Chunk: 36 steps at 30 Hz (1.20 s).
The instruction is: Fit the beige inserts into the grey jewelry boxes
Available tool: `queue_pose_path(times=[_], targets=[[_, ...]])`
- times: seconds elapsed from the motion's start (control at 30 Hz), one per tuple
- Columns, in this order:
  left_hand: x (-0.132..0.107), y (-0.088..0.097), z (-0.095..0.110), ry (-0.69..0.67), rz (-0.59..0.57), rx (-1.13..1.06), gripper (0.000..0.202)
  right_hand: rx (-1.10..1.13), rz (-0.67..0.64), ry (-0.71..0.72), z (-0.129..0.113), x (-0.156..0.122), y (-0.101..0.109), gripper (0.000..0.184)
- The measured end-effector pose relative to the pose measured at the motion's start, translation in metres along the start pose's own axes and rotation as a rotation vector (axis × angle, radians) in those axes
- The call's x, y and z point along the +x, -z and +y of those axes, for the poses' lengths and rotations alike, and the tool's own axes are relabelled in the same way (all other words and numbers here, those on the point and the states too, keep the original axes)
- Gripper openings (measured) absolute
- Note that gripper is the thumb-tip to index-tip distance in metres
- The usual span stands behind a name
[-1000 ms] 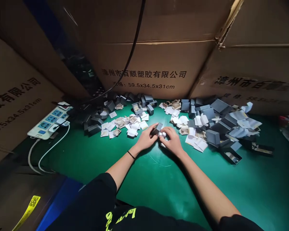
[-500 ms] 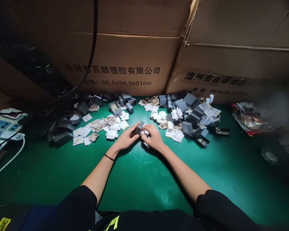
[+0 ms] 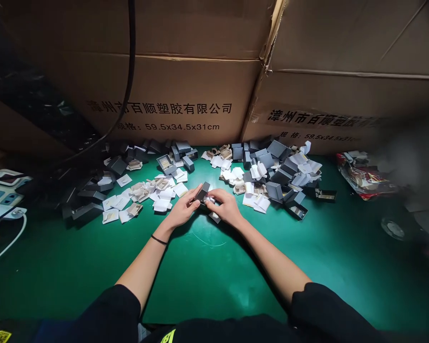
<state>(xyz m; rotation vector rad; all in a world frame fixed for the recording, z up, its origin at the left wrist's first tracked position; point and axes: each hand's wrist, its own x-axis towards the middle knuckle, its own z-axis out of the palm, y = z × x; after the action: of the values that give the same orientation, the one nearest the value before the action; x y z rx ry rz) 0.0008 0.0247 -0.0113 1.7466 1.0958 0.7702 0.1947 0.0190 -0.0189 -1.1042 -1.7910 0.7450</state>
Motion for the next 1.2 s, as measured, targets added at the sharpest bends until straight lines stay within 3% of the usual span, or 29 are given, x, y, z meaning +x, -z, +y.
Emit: queue_pose_path(times=[0.3, 0.47, 0.67, 1.03, 1.13, 1.2], targets=[[0.0, 0.0, -0.002, -0.021, -0.015, 0.005, 0.064, -0.141, -0.179, 0.075, 0.002, 0.006, 0.001, 0.012], [0.0, 0.002, -0.003, -0.008, -0.036, -0.013, 0.064, -0.273, -0.082, 0.183, 0.003, -0.001, -0.004, 0.016], [0.0, 0.003, -0.003, 0.009, -0.018, -0.039, 0.065, -0.474, -0.132, 0.321, -0.003, -0.005, -0.005, 0.03], [0.0, 0.0, -0.002, 0.025, 0.035, -0.152, 0.07, -0.511, -0.154, 0.154, -0.016, -0.025, -0.022, 0.04], [-0.001, 0.0, 0.001, 0.052, 0.046, -0.175, 0.069, -0.361, -0.126, 0.072, -0.016, -0.024, -0.024, 0.038], [-0.001, 0.001, 0.001, 0.077, 0.051, -0.232, 0.07, -0.139, -0.068, -0.025, -0.014, -0.02, -0.022, 0.034]])
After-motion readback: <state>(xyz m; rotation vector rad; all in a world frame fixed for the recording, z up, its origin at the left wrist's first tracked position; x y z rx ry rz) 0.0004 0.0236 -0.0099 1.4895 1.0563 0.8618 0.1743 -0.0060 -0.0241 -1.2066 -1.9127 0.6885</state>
